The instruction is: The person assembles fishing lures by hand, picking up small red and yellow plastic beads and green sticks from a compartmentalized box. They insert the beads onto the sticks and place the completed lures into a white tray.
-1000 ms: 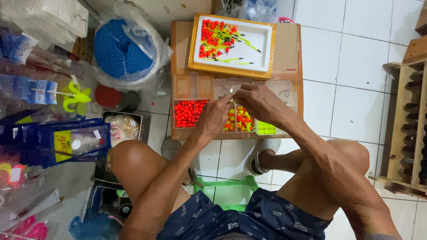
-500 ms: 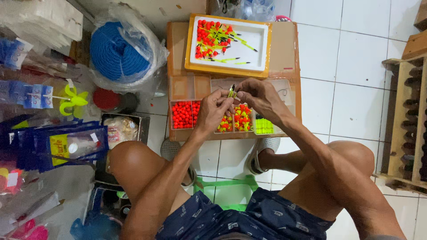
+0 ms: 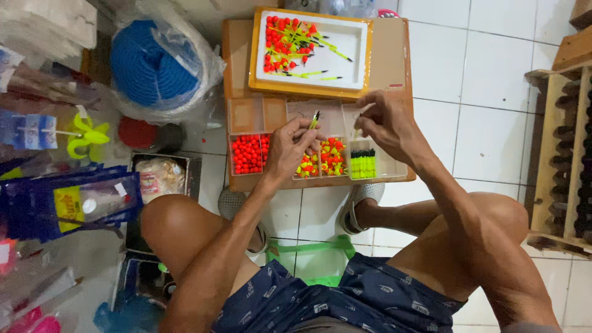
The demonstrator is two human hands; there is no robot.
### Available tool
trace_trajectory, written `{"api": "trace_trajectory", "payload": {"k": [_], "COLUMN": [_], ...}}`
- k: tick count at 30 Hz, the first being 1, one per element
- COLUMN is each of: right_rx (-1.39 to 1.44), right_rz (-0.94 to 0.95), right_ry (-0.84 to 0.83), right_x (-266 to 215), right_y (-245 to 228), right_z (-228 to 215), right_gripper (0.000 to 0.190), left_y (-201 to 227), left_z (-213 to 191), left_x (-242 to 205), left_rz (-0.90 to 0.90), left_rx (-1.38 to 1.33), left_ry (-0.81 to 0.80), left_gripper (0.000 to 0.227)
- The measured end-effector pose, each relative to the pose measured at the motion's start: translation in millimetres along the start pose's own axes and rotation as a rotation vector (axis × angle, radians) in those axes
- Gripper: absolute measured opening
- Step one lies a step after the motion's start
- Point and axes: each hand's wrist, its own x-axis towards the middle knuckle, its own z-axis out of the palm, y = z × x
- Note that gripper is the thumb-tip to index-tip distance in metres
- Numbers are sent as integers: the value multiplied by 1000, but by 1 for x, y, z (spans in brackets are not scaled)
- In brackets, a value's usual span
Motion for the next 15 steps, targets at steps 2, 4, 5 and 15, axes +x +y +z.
{"api": "trace_trajectory", "payload": {"k": [2, 4, 5, 15], "right_rx": [-230, -456, -535, -930], "right_rz": [29, 57, 99, 91], "right_ry": [-39, -83, -133, -248], "right_x": [-5, -12, -15, -24], "right_y": [8, 15, 17, 46], "right_z": [-9, -11, -10, 13], "right_gripper": [30, 29, 28, 17], "left_y": [4, 2, -3, -10], "left_z": [0, 0, 0, 10], "left_x": [0, 1, 3, 2], "left_rz": [-3, -8, -7, -76], "left_rx": [11, 23, 26, 19], "left_ry": [-8, -10, -20, -65], "left_gripper": [21, 21, 20, 19]}}
